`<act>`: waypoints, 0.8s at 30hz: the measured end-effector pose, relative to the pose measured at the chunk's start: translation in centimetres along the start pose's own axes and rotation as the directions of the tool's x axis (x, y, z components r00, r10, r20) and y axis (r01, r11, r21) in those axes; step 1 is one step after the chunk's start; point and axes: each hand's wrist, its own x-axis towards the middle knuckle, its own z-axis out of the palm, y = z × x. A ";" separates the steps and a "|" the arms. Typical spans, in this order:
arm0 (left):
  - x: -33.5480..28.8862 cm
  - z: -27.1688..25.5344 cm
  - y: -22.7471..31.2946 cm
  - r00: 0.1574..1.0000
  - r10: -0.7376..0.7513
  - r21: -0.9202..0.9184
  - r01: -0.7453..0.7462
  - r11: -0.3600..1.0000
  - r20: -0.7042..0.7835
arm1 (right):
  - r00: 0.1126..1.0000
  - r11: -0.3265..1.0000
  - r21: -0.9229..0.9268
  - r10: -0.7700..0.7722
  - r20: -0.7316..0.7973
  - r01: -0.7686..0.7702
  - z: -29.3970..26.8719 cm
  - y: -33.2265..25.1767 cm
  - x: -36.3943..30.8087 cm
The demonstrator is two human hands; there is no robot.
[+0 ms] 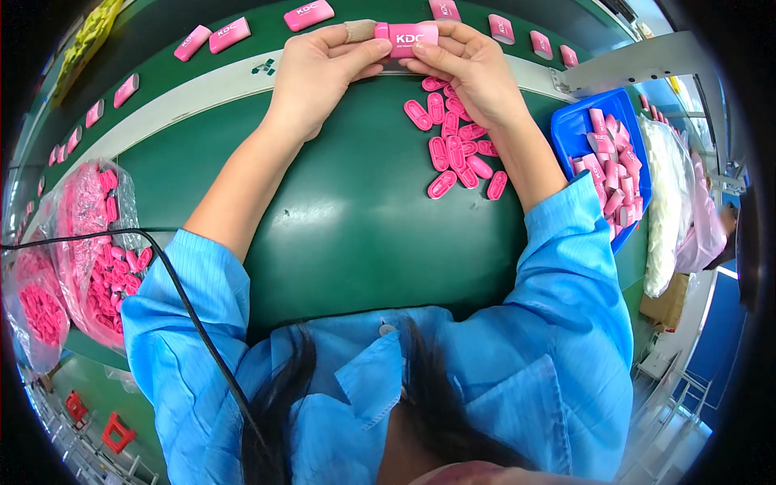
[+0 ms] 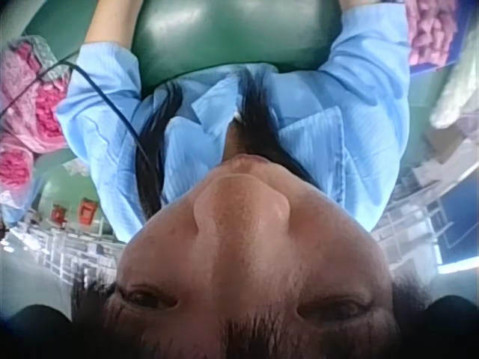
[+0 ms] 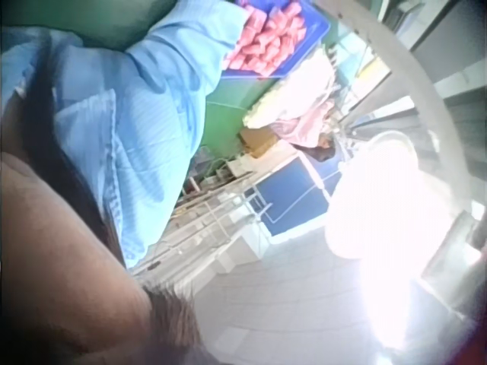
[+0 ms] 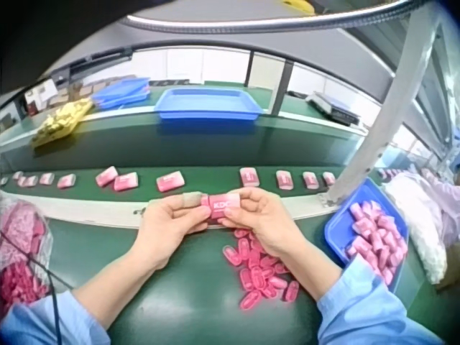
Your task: The person repeatedly picks up pink capsule halves from a green table and a blue tray, then joins them into complete capsules. The assembled capsules are placed back onto the table. The process is continuous and repetitive throughout the clip.
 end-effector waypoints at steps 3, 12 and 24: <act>-0.2 0.1 -0.3 1.000 0.017 0.001 -0.017 1.000 -0.001 | 1.000 1.000 -0.007 0.006 0.004 -0.006 0.3 -0.5 -0.1; -1.1 1.2 -0.1 0.972 0.231 0.191 -0.217 0.957 -0.051 | 0.992 0.968 -0.231 -0.117 -0.055 0.102 1.5 -0.6 -0.8; -0.7 1.0 -0.7 0.899 0.435 0.704 -0.346 0.620 0.059 | 0.991 0.945 -0.324 -0.086 -0.103 0.048 2.2 -0.2 1.7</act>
